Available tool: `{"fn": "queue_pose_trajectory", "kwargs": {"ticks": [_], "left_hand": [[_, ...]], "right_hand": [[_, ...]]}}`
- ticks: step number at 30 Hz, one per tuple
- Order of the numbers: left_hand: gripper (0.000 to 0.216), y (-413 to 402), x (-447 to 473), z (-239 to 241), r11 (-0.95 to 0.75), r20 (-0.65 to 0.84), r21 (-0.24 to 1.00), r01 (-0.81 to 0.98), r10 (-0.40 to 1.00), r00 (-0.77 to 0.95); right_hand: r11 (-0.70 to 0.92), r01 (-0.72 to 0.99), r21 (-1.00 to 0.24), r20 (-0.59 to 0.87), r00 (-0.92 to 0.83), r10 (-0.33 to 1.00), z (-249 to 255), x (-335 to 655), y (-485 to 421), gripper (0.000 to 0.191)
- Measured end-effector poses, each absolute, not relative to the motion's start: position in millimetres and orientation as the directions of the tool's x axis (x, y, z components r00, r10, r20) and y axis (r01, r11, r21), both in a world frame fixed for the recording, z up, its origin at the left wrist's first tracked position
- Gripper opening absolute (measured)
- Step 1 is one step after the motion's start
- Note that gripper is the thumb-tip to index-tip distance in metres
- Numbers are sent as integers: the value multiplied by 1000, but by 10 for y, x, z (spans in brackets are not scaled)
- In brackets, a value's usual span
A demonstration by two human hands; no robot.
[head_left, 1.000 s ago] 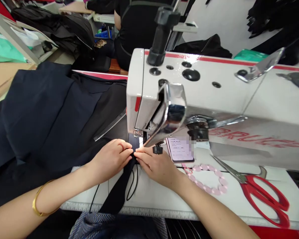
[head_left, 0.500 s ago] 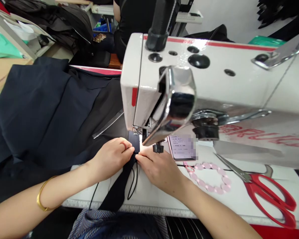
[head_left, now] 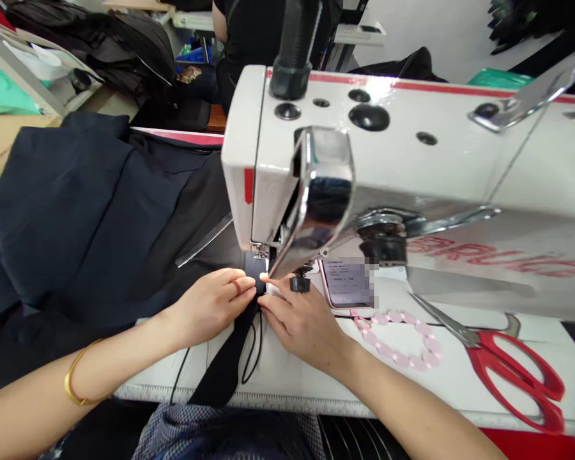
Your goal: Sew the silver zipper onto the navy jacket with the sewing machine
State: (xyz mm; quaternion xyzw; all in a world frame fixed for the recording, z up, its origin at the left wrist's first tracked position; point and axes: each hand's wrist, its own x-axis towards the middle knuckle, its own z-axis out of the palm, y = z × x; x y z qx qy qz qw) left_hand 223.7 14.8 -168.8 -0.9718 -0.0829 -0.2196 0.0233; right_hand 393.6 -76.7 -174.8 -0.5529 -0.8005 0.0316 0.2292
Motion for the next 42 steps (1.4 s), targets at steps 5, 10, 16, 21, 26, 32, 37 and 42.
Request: {"fn": "queue_pose_trajectory", "kwargs": {"ticks": [5,10,16,21,26,32,37,42], "left_hand": [[19,198,2164,-1747,-983,414,113,143,177,893],[15,236,2120,-1792,-979,417,166,118,178,891],[16,356,2151,-1787,-980,415,139,144,190,890],[20,501,2203,-1801,-976,372,129,174,210,904],[23,543,2222,-1791,-973,353,75,219,231,906],[23,580,2221,-1788,-972,343,86,220,236,909],[18,653,2280,-1767,-968,388,97,231,251,887],[18,689,2327,-1739,-966,414,104,236,258,873]], "right_hand": [[414,832,-369,317,-306,897,-1738,3930,-755,22],[404,835,-375,332,-285,899,-1759,3933,-737,21],[349,869,-350,311,-244,919,-1766,3929,-670,20],[272,923,-271,298,-188,936,-1789,3923,-603,18],[221,951,-218,273,-158,949,-1826,3921,-585,17],[189,964,-185,269,-136,954,-1831,3904,-593,21],[176,970,-164,235,-135,963,-1835,3899,-576,27],[150,865,-478,238,-37,970,-1838,3956,-533,30]]}}
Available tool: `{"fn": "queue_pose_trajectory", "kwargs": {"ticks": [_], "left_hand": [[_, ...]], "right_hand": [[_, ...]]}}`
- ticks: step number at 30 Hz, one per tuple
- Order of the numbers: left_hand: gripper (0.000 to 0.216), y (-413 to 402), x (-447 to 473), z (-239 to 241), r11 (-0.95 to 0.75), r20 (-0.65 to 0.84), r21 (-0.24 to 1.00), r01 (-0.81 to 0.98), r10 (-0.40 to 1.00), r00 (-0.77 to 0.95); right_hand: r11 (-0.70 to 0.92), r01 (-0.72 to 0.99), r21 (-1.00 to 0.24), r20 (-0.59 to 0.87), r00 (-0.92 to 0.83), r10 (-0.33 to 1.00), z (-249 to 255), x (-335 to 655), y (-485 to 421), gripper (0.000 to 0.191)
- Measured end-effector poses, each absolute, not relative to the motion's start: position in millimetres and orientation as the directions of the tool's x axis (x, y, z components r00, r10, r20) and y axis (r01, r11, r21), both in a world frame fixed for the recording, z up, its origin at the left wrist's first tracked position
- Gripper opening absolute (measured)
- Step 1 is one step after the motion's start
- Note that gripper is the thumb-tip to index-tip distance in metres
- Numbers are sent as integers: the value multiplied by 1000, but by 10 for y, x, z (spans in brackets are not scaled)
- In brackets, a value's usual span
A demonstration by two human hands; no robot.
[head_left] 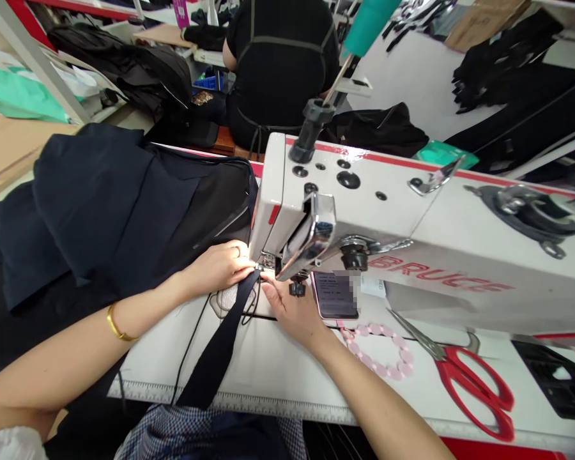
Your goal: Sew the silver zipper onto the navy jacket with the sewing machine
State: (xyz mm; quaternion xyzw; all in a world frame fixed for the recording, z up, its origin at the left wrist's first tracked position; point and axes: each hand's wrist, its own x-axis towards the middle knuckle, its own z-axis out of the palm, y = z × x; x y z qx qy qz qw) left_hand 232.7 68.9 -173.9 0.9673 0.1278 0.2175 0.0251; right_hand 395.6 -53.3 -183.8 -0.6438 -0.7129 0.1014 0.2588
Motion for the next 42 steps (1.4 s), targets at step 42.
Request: {"fn": "queue_pose_trajectory", "kwargs": {"ticks": [42], "left_hand": [[19,-735,1293,-1795,-830,395,305,467,556,731]], "right_hand": [[531,806,-261,129,-516,847,-1759,3399,-920,38]]}}
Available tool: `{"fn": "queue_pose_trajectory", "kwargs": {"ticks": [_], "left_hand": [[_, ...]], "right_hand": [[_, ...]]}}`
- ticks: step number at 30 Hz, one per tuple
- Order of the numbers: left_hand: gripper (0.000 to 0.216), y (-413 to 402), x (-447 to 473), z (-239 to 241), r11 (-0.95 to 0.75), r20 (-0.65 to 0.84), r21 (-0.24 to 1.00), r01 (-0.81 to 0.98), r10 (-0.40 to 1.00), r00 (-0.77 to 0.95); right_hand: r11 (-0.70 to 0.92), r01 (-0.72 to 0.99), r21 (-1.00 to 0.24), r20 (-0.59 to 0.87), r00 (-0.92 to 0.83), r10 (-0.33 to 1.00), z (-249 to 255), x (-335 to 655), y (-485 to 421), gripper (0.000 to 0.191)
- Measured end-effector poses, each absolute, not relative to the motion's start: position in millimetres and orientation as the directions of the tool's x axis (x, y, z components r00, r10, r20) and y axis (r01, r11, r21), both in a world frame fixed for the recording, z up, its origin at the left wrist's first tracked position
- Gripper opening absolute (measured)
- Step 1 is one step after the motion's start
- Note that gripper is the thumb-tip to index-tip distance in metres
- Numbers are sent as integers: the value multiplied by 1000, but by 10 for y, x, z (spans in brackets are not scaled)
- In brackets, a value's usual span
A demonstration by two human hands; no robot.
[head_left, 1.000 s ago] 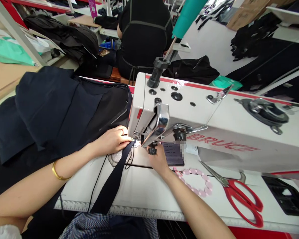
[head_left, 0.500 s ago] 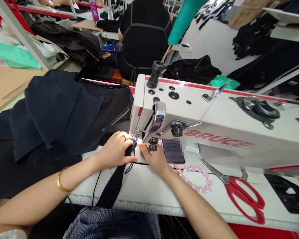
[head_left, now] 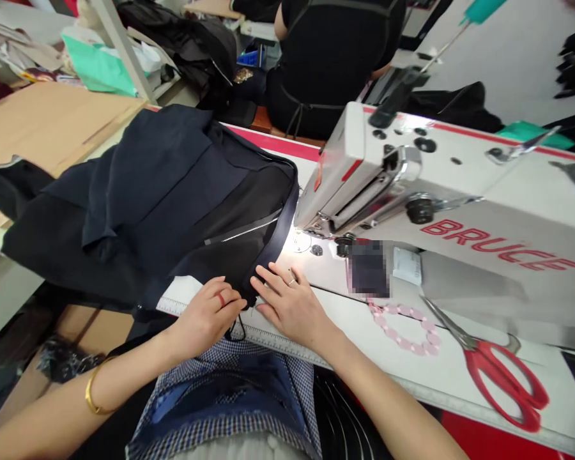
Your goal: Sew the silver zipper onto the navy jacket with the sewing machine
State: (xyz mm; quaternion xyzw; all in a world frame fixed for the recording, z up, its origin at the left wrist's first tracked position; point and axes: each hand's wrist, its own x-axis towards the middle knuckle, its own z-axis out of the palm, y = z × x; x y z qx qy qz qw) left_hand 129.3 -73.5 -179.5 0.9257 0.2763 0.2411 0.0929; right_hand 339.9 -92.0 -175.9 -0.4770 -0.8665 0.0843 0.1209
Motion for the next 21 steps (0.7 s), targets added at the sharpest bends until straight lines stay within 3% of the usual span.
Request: {"fn": "queue_pose_trajectory", "kwargs": {"ticks": [10,16,21], "left_hand": [[23,-874,1227,-1770,-841,401,224,493,541,740],[13,-880,1383,-1721,-760,307,257,598,650,695],[35,-733,1548,-1737,-704,281,146,695,703,653]], "right_hand": [[433,877,-207,115,-418,901,-1758,3232,-1052,40],[440,869,-228,133,-420,898,-1739,3223,-1064,39],[405,884,-233,161,-376,912,-1728,3219,-1083,36]]}}
